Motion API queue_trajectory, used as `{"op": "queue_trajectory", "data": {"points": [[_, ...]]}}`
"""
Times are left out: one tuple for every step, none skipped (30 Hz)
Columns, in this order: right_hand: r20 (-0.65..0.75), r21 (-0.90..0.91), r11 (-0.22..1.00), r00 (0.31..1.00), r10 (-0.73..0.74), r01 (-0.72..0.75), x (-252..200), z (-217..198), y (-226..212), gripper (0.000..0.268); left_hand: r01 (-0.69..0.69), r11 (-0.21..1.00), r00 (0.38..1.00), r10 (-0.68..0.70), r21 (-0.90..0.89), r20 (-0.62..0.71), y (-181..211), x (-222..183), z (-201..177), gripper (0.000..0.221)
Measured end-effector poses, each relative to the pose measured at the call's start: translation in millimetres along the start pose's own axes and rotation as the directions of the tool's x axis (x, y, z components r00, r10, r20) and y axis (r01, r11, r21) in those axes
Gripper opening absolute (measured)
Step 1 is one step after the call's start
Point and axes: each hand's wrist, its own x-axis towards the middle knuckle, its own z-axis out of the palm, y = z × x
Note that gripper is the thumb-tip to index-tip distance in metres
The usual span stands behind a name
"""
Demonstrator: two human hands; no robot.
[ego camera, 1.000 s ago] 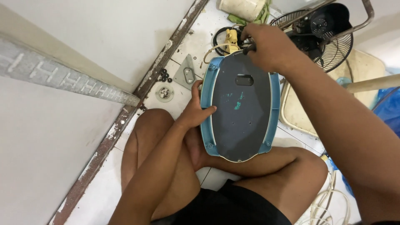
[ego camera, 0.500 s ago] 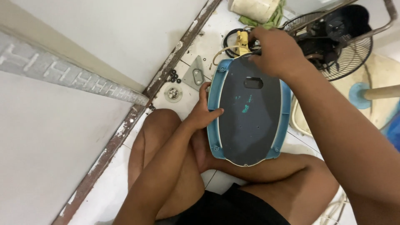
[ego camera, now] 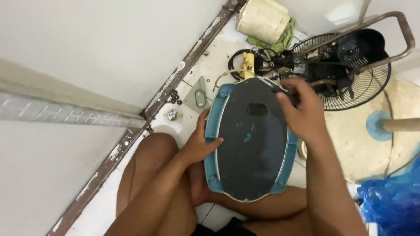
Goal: Securing multiple screws into the base of a blue electronic device using a manual screwdriver.
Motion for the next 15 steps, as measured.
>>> {"op": "queue_trajectory", "data": {"points": [[-0.002, 0.006, 1.0, 1.0, -0.001, 0.001, -9, 10, 19, 0.029, 0.001, 1.0, 1.0, -0.001, 0.005, -0.003, 3, -1, 0, 0.097], [-0.143, 0.109, 0.994, 0.99, -0.013, 0.029, -18, 21, 39, 0.025, -0.001, 1.0, 1.0, 0.002, 0.02, -0.017, 6, -2, -1, 0.098], [-0.281, 0.206, 0.976, 0.96, -0.008, 0.069, -27, 32, 59, 0.021, -0.003, 0.999, 1.0, 0.004, 0.035, -0.031, 9, -2, -1, 0.099], [-0.283, 0.213, 0.974, 0.959, -0.011, 0.074, -35, 40, 68, 0.021, -0.003, 0.999, 0.999, 0.005, 0.04, -0.038, 6, -2, 1, 0.099], [-0.416, 0.087, 0.986, 0.905, -0.092, 0.14, -43, 47, 77, 0.021, -0.074, 0.996, 0.995, 0.077, 0.038, -0.068, 2, -1, 2, 0.103], [-0.536, -0.046, 0.981, 0.824, -0.184, 0.189, -49, 57, 86, 0.023, -0.15, 0.988, 0.983, 0.153, 0.045, -0.098, 0, 2, 1, 0.107], [-0.544, -0.037, 0.98, 0.819, -0.184, 0.196, -49, 57, 92, 0.023, -0.154, 0.986, 0.982, 0.159, 0.058, -0.104, 3, 1, 3, 0.107], [-0.593, -0.046, 0.984, 0.788, -0.166, 0.173, -49, 57, 99, 0.025, -0.169, 0.984, 0.979, 0.175, 0.061, -0.107, 6, 0, 4, 0.107], [-0.639, -0.052, 0.987, 0.755, -0.148, 0.149, -49, 57, 105, 0.028, -0.185, 0.981, 0.976, 0.191, 0.063, -0.109, 9, -1, 6, 0.107], [-0.639, -0.043, 0.99, 0.758, -0.131, 0.134, -49, 56, 110, 0.028, -0.17, 0.983, 0.979, 0.177, 0.069, -0.102, 7, -2, 6, 0.107], [-0.6, -0.024, 0.998, 0.798, -0.062, 0.06, -48, 56, 115, 0.028, -0.171, 0.981, 0.98, 0.179, 0.089, -0.091, 6, -3, 5, 0.106], [-0.563, -0.006, 1.0, 0.826, -0.001, -0.003, -41, 55, 121, 0.032, -0.181, 0.977, 0.978, 0.191, 0.114, -0.086, 7, 0, 3, 0.105], [-0.566, 0.005, 1.0, 0.824, 0.008, -0.006, -41, 54, 128, 0.032, -0.177, 0.976, 0.978, 0.188, 0.125, -0.086, 8, 3, 2, 0.105], [-0.498, -0.032, 0.995, 0.865, 0.068, -0.097, -42, 52, 134, 0.022, -0.16, 0.979, 0.982, 0.171, 0.125, -0.081, 9, 3, 2, 0.104], [-0.428, -0.076, 0.98, 0.894, 0.133, -0.182, -44, 51, 139, 0.025, -0.144, 0.982, 0.985, 0.155, 0.125, -0.077, 10, 3, 1, 0.103]]}}
